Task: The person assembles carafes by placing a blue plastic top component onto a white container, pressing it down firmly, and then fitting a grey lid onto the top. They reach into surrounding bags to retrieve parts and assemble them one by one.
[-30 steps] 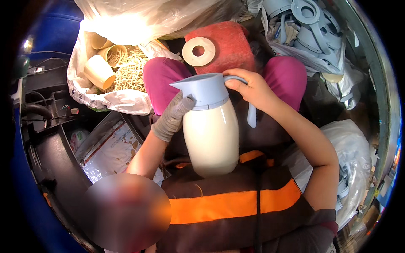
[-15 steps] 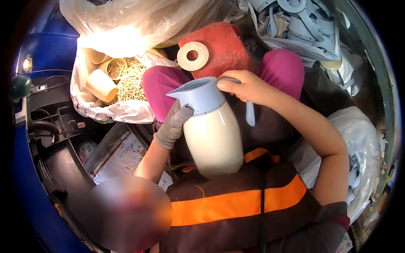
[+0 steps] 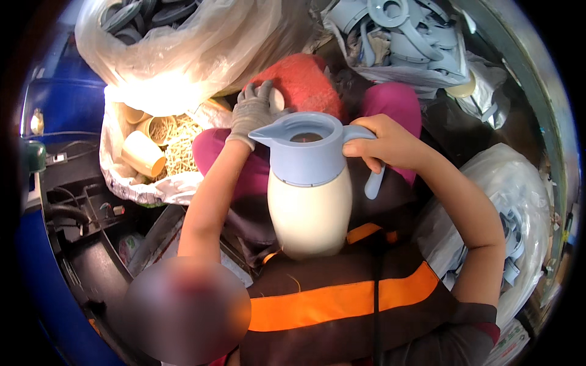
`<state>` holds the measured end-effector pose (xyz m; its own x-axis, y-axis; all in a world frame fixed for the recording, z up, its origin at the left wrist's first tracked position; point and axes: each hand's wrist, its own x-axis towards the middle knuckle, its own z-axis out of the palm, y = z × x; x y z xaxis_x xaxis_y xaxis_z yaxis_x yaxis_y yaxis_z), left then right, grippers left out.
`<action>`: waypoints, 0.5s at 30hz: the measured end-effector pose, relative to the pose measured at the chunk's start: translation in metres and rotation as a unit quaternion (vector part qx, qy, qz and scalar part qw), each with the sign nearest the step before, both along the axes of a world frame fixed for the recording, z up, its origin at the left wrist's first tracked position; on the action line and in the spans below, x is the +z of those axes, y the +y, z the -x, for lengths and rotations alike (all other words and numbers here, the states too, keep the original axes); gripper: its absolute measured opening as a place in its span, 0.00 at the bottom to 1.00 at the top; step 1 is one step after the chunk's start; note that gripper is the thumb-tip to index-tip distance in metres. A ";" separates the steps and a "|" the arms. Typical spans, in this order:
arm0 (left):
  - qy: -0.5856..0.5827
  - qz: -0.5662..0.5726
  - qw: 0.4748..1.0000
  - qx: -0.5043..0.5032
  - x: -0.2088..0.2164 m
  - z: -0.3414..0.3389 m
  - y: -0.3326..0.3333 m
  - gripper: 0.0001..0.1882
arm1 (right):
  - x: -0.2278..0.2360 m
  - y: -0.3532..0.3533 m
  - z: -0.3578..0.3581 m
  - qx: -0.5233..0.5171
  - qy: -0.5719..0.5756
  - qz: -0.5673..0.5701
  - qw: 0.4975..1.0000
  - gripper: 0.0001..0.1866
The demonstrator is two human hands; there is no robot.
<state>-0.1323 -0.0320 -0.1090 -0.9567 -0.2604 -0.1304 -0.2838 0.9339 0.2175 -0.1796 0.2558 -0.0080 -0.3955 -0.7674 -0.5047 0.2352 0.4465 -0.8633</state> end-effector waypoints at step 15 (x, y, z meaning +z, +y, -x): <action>0.289 -0.128 0.936 -0.155 0.187 0.006 0.008 0.34 | -0.007 -0.078 0.052 -0.043 0.484 0.117 0.866 0.22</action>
